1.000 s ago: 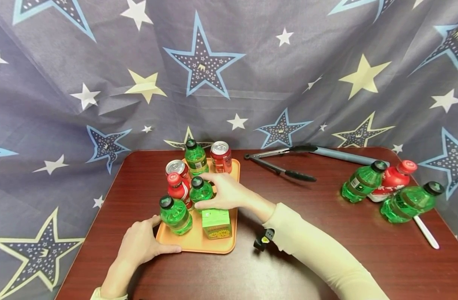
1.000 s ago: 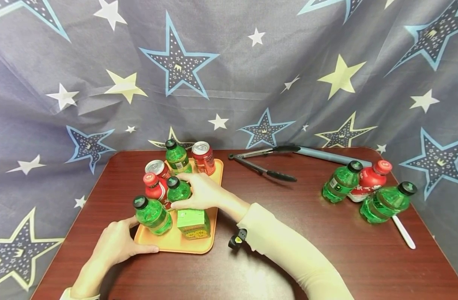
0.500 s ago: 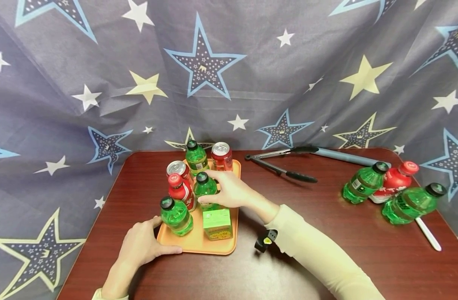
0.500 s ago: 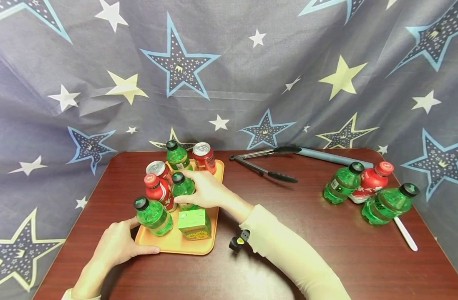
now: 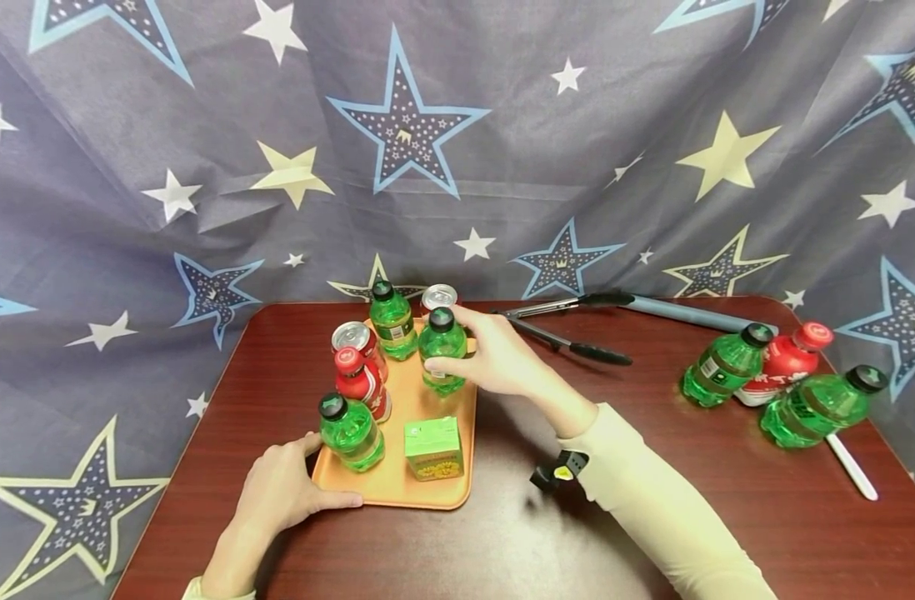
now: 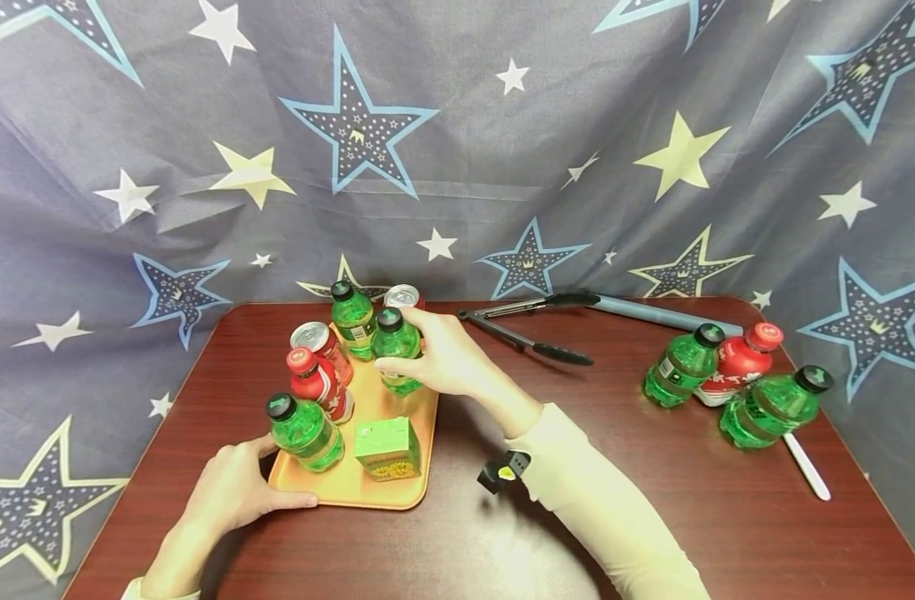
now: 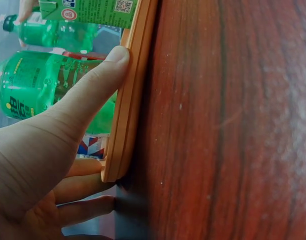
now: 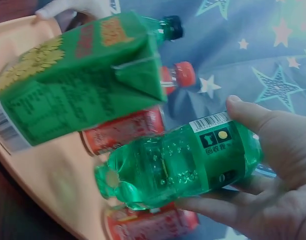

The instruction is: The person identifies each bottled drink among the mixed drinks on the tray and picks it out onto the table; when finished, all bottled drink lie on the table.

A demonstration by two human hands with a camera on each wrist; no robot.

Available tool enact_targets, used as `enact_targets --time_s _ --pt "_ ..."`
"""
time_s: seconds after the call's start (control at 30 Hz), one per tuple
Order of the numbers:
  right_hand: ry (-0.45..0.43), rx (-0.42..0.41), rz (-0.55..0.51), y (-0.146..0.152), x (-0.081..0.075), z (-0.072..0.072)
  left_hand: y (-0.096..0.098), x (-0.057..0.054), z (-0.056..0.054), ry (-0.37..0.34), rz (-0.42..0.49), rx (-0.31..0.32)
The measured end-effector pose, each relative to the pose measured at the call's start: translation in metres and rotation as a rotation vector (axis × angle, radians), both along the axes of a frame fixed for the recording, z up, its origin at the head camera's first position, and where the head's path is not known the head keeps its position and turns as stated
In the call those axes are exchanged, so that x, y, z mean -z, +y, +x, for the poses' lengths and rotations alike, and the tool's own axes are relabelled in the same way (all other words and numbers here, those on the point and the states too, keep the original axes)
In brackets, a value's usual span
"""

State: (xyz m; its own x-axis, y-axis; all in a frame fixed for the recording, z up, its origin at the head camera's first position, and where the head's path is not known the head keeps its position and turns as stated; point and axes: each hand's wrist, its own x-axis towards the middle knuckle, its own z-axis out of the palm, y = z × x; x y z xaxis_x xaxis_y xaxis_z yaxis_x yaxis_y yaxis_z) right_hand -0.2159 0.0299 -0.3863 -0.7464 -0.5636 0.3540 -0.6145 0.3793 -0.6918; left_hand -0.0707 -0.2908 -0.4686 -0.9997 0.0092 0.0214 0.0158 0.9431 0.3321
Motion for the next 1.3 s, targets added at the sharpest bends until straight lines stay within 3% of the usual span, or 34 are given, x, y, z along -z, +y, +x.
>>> enact_targets --time_s 0.53,1.3 --pt "-0.006 0.122 -0.024 0.064 -0.014 -0.001 0.000 -0.003 0.001 -0.001 -0.002 0.005" --pt "0.030 0.384 0.048 0.161 -0.020 0.016 0.000 -0.004 0.001 -0.001 0.002 0.012"
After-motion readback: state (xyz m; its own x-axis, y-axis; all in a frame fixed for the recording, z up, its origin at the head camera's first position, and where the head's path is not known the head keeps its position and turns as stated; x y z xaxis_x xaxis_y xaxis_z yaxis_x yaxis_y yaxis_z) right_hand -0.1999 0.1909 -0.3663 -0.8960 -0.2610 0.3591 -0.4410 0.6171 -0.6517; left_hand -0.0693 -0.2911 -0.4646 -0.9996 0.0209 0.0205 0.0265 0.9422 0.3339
